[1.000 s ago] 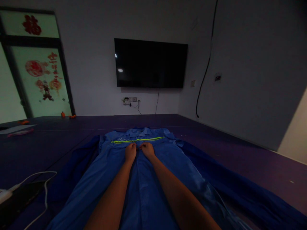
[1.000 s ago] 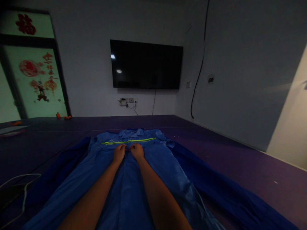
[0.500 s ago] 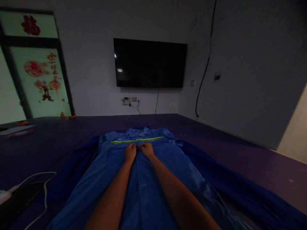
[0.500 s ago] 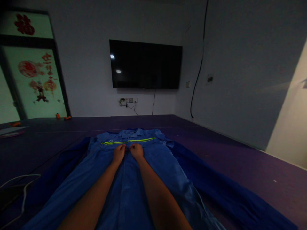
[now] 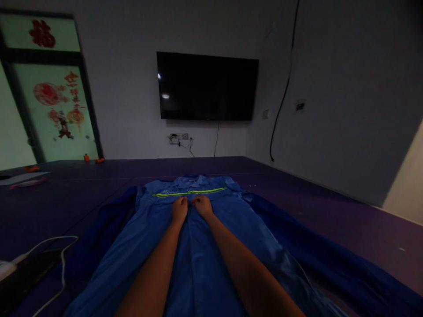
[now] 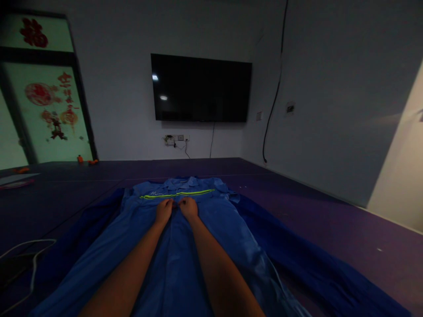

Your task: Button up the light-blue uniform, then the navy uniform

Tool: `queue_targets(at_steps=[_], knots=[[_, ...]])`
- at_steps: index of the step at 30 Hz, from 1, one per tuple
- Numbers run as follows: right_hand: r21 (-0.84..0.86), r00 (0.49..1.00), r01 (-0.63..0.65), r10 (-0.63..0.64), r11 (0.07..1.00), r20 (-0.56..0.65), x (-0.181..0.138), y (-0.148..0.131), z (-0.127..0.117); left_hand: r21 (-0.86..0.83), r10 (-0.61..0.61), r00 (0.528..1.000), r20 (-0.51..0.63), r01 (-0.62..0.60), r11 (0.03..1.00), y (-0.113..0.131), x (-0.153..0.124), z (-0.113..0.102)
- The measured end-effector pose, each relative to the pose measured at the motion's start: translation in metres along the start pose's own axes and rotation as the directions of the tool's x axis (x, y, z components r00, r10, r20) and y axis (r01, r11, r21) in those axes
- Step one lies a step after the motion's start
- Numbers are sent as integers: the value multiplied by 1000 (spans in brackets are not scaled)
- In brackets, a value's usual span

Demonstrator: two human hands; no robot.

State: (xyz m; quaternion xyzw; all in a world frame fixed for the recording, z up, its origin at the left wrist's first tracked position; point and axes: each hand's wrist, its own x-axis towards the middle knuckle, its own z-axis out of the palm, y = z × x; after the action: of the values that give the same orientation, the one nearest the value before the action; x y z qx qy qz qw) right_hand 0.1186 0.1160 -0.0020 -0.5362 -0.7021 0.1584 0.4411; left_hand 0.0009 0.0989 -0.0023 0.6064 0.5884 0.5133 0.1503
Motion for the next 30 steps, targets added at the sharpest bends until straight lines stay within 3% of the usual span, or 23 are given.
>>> queue_targets(at_steps=[30], knots=[[-52,999,-2,4,999,43,2,1,0,33,-5,1000,0,5,999,-2,2,2]])
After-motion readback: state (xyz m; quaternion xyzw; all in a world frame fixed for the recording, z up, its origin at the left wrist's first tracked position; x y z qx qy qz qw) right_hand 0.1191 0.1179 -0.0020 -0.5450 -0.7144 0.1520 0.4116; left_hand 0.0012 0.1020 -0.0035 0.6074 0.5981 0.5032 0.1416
